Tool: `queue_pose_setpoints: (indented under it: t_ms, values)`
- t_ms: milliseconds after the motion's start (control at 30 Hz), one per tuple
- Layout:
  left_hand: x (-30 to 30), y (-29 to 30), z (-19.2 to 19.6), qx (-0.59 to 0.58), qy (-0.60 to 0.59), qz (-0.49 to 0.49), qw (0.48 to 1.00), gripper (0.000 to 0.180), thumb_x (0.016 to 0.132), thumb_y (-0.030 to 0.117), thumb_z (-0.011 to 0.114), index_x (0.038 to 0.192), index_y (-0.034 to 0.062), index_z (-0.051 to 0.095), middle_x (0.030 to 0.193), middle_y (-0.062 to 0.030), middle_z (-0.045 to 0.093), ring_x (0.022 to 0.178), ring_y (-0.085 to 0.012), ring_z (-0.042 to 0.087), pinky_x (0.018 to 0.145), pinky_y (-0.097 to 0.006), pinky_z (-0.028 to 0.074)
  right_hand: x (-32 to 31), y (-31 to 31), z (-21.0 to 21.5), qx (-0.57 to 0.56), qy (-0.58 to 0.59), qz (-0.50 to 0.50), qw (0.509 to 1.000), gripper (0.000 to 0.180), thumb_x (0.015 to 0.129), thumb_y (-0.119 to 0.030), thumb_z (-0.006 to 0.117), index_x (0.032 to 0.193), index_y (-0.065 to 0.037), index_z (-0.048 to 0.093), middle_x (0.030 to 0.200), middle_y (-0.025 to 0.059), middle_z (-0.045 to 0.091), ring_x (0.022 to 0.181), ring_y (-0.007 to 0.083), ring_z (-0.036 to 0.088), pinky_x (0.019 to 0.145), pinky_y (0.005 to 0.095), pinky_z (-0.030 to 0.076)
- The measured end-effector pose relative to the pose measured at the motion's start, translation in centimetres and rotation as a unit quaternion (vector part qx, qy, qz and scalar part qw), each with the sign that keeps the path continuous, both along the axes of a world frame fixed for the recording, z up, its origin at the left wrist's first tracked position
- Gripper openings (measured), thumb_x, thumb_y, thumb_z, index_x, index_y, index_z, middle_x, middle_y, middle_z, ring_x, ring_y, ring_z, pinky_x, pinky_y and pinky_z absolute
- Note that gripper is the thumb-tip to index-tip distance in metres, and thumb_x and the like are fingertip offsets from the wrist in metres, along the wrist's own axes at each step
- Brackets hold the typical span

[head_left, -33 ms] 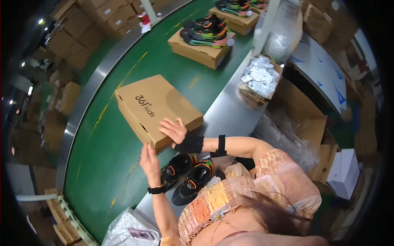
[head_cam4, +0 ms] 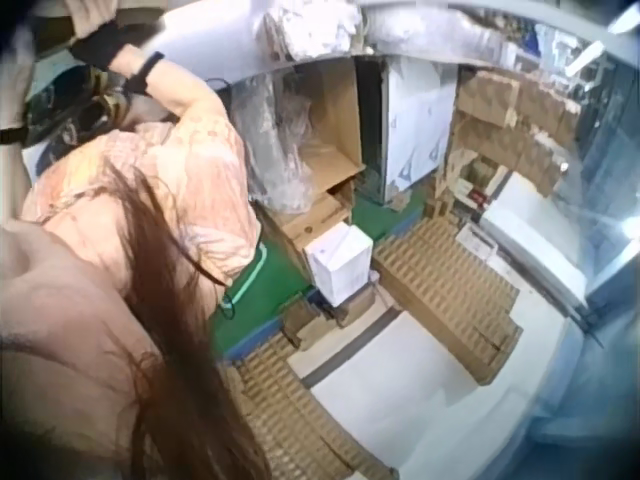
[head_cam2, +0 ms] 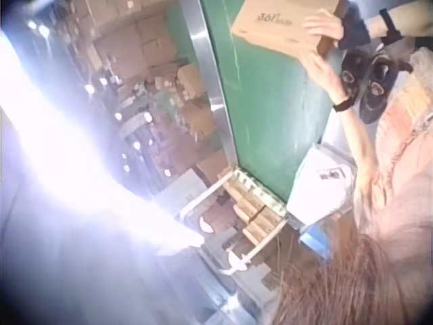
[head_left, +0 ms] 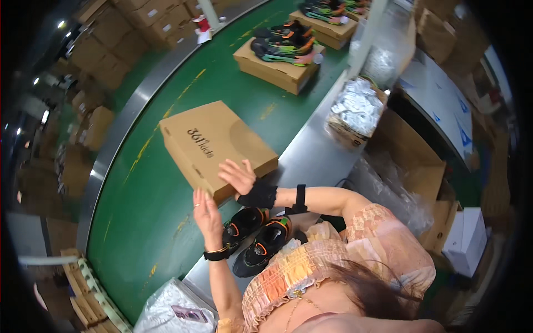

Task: Packing pairs of athletic shoes into cardboard boxes with tissue paper.

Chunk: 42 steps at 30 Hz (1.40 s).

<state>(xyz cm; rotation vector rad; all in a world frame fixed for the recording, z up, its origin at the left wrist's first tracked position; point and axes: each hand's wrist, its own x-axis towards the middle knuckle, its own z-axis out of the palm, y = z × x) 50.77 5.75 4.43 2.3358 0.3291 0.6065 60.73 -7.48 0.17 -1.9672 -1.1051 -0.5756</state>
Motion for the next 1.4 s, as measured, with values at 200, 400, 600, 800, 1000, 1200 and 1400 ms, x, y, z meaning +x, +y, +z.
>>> queue_pose_setpoints:
  t_ms: [200, 400, 600, 800, 1000, 1200, 1400]
  values:
    - [1.2, -5.1, 4.0, 0.173, 0.115, -0.028, 0.978, 0.038, 0.089, 0.027, 0.036, 0.124, 0.0130, 0.041, 0.133, -0.0047, 0.033, 0.125, -0.0240, 0.025, 0.098, -0.053, 0.012, 1.7, -3.6, 0.9, 0.258, 0.416, -0.002, 0.872, 0.070, 0.057, -0.002, 0.058, 0.123, -0.001, 0.032, 0.122, 0.0183, 0.040, 0.116, 0.0278, 0.037, 0.095, 0.0336, 0.030]
    - [1.5, -7.8, 2.7, 0.291, 0.095, -0.010, 0.952, 0.044, 0.079, 0.019, 0.050, 0.122, 0.0110, 0.042, 0.130, -0.0046, 0.037, 0.123, -0.0271, 0.029, 0.093, -0.060, 0.016, 2.5, -6.1, 4.3, 0.115, 0.265, 0.012, 0.957, 0.076, 0.064, -0.020, 0.066, 0.128, -0.009, 0.028, 0.123, 0.0239, 0.037, 0.110, 0.0355, 0.042, 0.090, 0.0364, 0.036]
    - [2.3, -7.2, 3.7, 0.293, 0.097, 0.035, 0.950, 0.038, 0.083, 0.027, 0.046, 0.118, 0.0117, 0.046, 0.127, -0.0034, 0.041, 0.120, -0.0226, 0.033, 0.094, -0.059, 0.017, 9.6, -8.8, 4.4, 0.024, 0.077, -0.066, 0.995, 0.033, 0.070, -0.023, 0.057, 0.103, -0.018, 0.056, 0.077, 0.0147, 0.056, 0.061, 0.0328, 0.057, 0.056, 0.0390, 0.049]
    - [1.4, -8.1, 3.6, 0.332, 0.099, 0.118, 0.931, 0.039, 0.086, 0.032, 0.041, 0.120, 0.0120, 0.045, 0.127, -0.0065, 0.041, 0.117, -0.0229, 0.038, 0.092, -0.060, 0.019, 2.9, -4.5, 6.9, -0.067, 0.034, -0.108, 0.991, 0.026, 0.069, -0.021, 0.056, 0.095, -0.020, 0.058, 0.077, 0.0102, 0.051, 0.049, 0.0291, 0.055, 0.045, 0.0389, 0.047]
    - [-4.6, 2.2, 1.5, 0.051, 0.138, 0.228, 0.962, 0.042, 0.087, 0.037, 0.038, 0.121, 0.0129, 0.044, 0.126, -0.0114, 0.041, 0.122, -0.0287, 0.028, 0.093, -0.059, 0.016, 8.8, -8.3, 10.4, 0.089, 0.091, -0.093, 0.987, 0.026, 0.072, -0.019, 0.054, 0.096, -0.010, 0.057, 0.075, 0.0118, 0.058, 0.065, 0.0261, 0.058, 0.054, 0.0344, 0.047]
    - [-6.4, 0.6, -3.6, 0.163, 0.315, 0.148, 0.923, 0.043, 0.085, 0.041, 0.041, 0.119, 0.0152, 0.046, 0.126, -0.0084, 0.040, 0.123, -0.0281, 0.027, 0.092, -0.063, 0.011, 13.7, -13.7, 0.2, -0.010, 0.309, -0.152, 0.939, 0.043, 0.071, -0.039, 0.061, 0.094, -0.002, 0.061, 0.091, 0.0169, 0.060, 0.087, 0.0273, 0.057, 0.080, 0.0324, 0.043]
    - [-7.4, 0.5, -5.4, 0.191, 0.295, 0.151, 0.924, 0.052, 0.080, 0.050, 0.044, 0.112, 0.0091, 0.050, 0.119, -0.0183, 0.046, 0.119, -0.0335, 0.031, 0.092, -0.063, 0.010, 21.0, -31.2, -11.2, -0.190, -0.072, -0.377, 0.904, 0.025, 0.072, -0.023, 0.058, 0.084, -0.002, 0.061, 0.090, 0.0196, 0.056, 0.086, 0.0340, 0.051, 0.074, 0.0404, 0.038]
